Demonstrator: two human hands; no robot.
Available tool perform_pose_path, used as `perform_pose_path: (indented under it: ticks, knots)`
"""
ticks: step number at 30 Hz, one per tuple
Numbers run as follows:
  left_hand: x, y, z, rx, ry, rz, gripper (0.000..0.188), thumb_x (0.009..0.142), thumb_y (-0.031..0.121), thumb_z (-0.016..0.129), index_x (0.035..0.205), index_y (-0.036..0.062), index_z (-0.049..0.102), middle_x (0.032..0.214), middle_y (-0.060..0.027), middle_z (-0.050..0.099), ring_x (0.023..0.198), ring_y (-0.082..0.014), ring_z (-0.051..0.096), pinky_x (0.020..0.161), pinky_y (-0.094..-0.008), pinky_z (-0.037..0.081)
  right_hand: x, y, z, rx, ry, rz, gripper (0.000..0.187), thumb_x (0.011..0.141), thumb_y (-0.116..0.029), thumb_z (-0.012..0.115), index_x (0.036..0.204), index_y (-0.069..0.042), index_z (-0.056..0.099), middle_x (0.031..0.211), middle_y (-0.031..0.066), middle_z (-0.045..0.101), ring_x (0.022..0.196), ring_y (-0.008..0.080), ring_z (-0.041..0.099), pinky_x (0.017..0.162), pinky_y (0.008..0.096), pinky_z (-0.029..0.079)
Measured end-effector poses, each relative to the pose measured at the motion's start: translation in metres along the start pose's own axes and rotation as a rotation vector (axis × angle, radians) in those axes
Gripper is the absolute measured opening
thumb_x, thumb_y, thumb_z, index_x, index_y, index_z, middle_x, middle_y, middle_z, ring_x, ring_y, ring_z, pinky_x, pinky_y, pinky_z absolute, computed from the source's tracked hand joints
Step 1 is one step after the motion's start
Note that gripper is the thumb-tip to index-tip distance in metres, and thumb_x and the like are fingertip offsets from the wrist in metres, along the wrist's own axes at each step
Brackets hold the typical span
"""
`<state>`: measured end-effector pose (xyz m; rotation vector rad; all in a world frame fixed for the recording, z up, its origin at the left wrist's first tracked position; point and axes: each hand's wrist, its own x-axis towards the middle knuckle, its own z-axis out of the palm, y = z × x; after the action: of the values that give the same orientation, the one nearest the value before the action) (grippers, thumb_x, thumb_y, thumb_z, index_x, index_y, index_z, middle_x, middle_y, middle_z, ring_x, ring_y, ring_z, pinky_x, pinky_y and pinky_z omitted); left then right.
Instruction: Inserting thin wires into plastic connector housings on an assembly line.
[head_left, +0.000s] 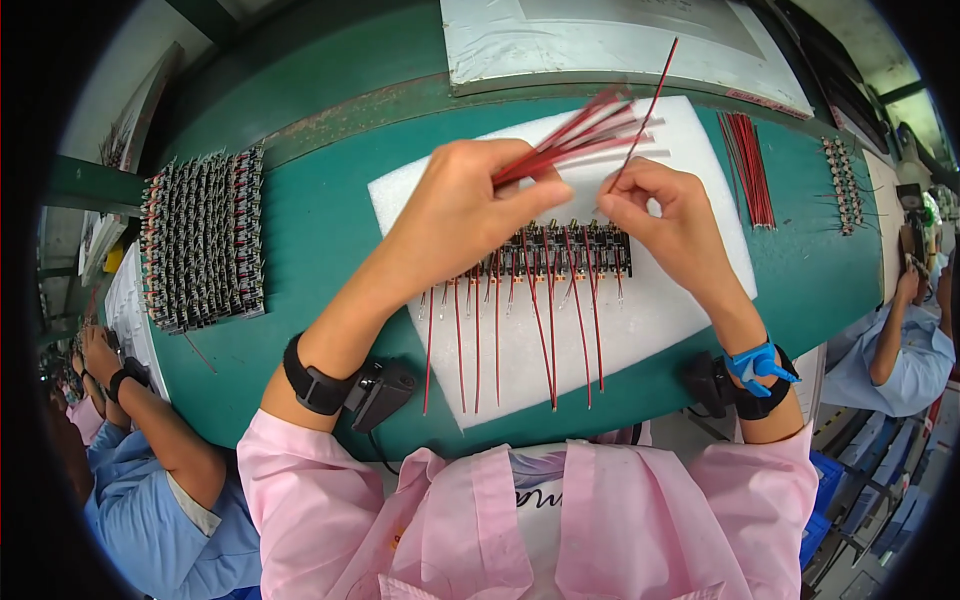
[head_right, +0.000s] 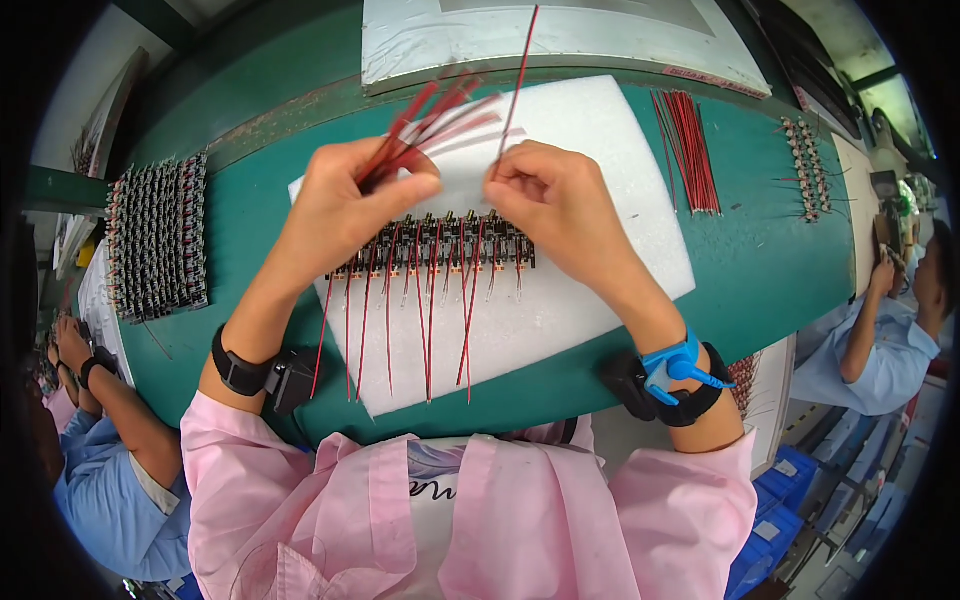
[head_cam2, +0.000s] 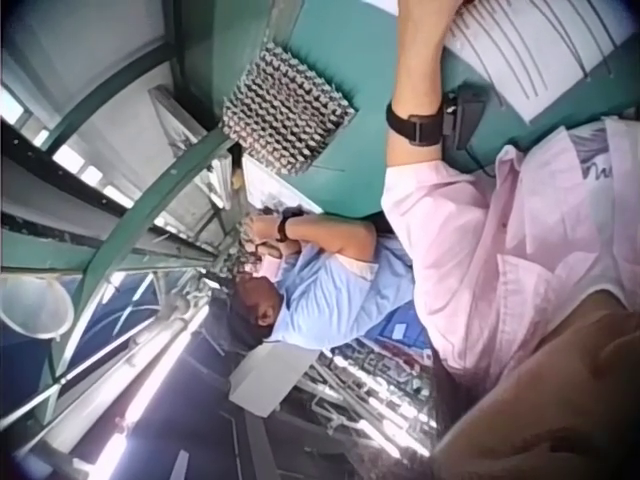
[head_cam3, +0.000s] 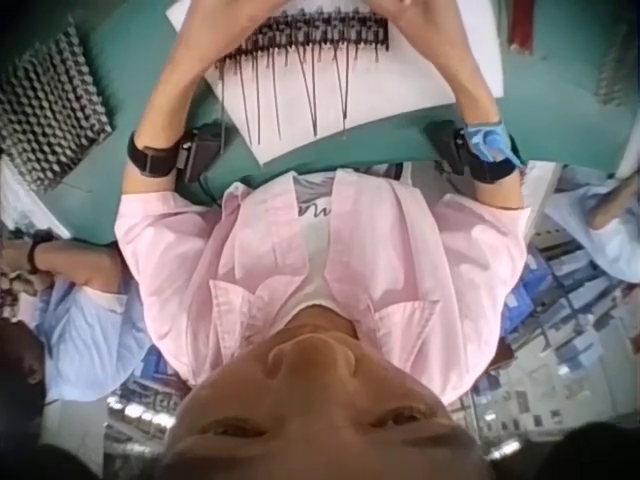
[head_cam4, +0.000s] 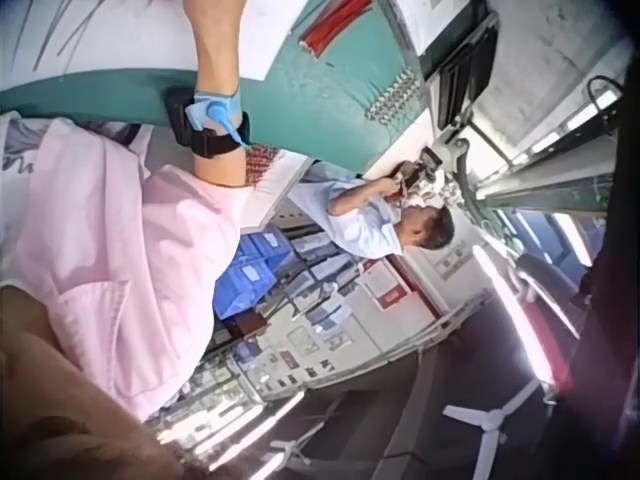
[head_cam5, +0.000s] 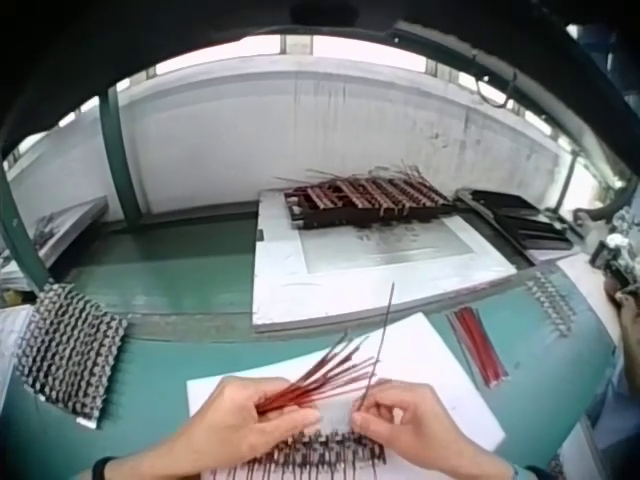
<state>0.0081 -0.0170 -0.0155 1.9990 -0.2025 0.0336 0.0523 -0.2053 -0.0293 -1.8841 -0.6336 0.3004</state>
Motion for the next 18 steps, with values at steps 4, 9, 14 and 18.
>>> perform_pose_path:
  ticks: [4, 9, 14, 18]
  knots:
    - [0.0012, 0.0018, -0.0065, -0.023, 0.091, -0.027, 0.023, 0.073, 0.017, 0.060, 0.076, -0.0050, 0.057, 0.049, -0.0002, 0.037, 0.046, -0.0069, 0.031, 0.041, -0.0237, 0.027, -0.0055, 0.0121, -0.0079, -0.146, -0.040, 0.027, 0.005, 0.071, 0.000, 0.056, 0.071, 0.001, 0.052, 0.065, 0.0007, 0.048, 0.057, 0.0072, 0.037, 0.052, 0.0203, 0.032]
    - [0.0006, -0.0002, -0.0072, -0.050, 0.137, -0.022, 0.024, 0.074, 0.018, 0.060, 0.076, -0.0052, 0.057, 0.051, 0.0032, 0.037, 0.048, -0.0045, 0.031, 0.041, -0.0225, 0.025, -0.0050, 0.0121, -0.0043, -0.137, -0.059, -0.009, 0.006, 0.071, 0.001, 0.054, 0.069, 0.002, 0.049, 0.063, 0.0019, 0.044, 0.056, 0.0085, 0.035, 0.051, 0.0211, 0.031]
    - [0.0004, 0.0007, -0.0061, -0.062, 0.150, -0.007, 0.024, 0.074, 0.018, 0.059, 0.076, -0.0053, 0.057, 0.052, 0.0029, 0.040, 0.049, -0.0042, 0.031, 0.041, -0.0220, 0.025, -0.0046, 0.0130, -0.0038, -0.160, -0.067, -0.046, 0.006, 0.071, 0.002, 0.054, 0.069, 0.003, 0.048, 0.063, 0.0027, 0.043, 0.056, 0.0092, 0.035, 0.050, 0.0216, 0.031]
    - [0.0009, -0.0004, -0.0083, -0.034, 0.126, -0.029, 0.023, 0.074, 0.017, 0.059, 0.076, -0.0057, 0.057, 0.053, 0.0023, 0.042, 0.050, -0.0041, 0.033, 0.042, -0.0216, 0.027, -0.0041, 0.0134, -0.0035, -0.163, -0.067, -0.048, 0.005, 0.071, 0.002, 0.053, 0.070, 0.003, 0.048, 0.063, 0.0030, 0.043, 0.056, 0.0095, 0.035, 0.050, 0.0216, 0.031]
